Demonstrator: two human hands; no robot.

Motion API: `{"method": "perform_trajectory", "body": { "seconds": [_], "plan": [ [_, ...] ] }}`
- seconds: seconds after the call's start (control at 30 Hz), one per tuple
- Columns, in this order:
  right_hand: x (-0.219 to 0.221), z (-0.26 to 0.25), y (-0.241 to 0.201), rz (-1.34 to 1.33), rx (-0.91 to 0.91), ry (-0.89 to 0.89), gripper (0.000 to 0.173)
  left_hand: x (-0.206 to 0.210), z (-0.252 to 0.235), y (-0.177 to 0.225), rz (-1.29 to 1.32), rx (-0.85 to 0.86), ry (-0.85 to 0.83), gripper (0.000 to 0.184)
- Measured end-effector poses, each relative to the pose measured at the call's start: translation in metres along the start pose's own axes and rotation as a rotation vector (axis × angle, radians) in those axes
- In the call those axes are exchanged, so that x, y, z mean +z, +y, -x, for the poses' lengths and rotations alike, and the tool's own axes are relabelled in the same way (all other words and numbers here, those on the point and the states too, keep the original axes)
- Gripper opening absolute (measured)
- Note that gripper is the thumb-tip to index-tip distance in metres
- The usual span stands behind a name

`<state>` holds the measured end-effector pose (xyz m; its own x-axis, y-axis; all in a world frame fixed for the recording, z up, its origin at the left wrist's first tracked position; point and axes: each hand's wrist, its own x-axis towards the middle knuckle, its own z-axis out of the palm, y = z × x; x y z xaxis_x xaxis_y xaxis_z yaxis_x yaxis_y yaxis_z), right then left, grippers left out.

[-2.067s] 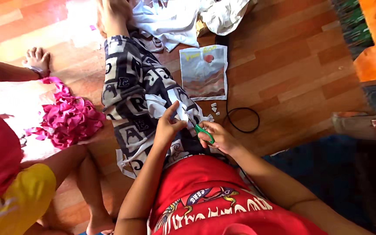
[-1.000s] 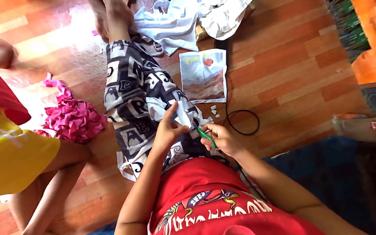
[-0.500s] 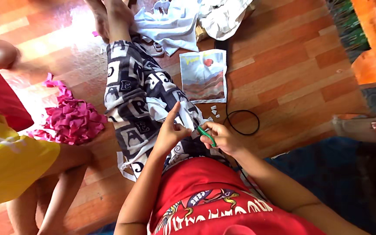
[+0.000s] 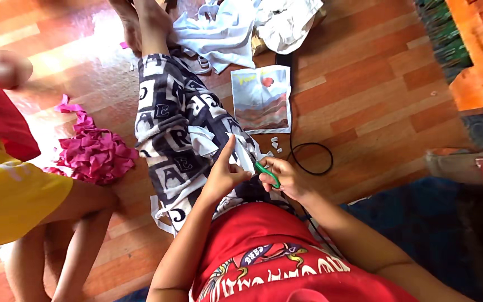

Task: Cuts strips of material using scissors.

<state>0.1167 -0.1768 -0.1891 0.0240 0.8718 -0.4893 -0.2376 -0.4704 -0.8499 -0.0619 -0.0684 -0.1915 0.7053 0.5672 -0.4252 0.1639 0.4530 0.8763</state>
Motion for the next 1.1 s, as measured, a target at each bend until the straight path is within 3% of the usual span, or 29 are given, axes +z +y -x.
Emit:
{"method": "perform_trajectory", "body": {
  "seconds": [0.37, 0.63, 0.83, 1.1],
  "plan": [
    [0.004, 0.002, -0.002, 0.069, -0.012, 0.061, 0.016, -0.002, 0.000, -0.006, -0.001, 0.015, 0.029, 0.105],
    [0.003, 0.004, -0.002, 0.074, -0.027, 0.026, 0.015, -0.013, -0.014, -0.010, -0.156, 0.235, 0.156, 0.044],
    [0.004, 0.003, -0.001, 0.063, -0.032, 0.015, 0.015, -0.017, -0.023, -0.005, -0.199, 0.346, 0.259, 0.037],
    [0.006, 0.003, 0.001, 0.033, -0.111, -0.022, 0.020, -0.014, -0.020, -0.004, -0.369, 0.625, 0.430, 0.027]
  ]
}}
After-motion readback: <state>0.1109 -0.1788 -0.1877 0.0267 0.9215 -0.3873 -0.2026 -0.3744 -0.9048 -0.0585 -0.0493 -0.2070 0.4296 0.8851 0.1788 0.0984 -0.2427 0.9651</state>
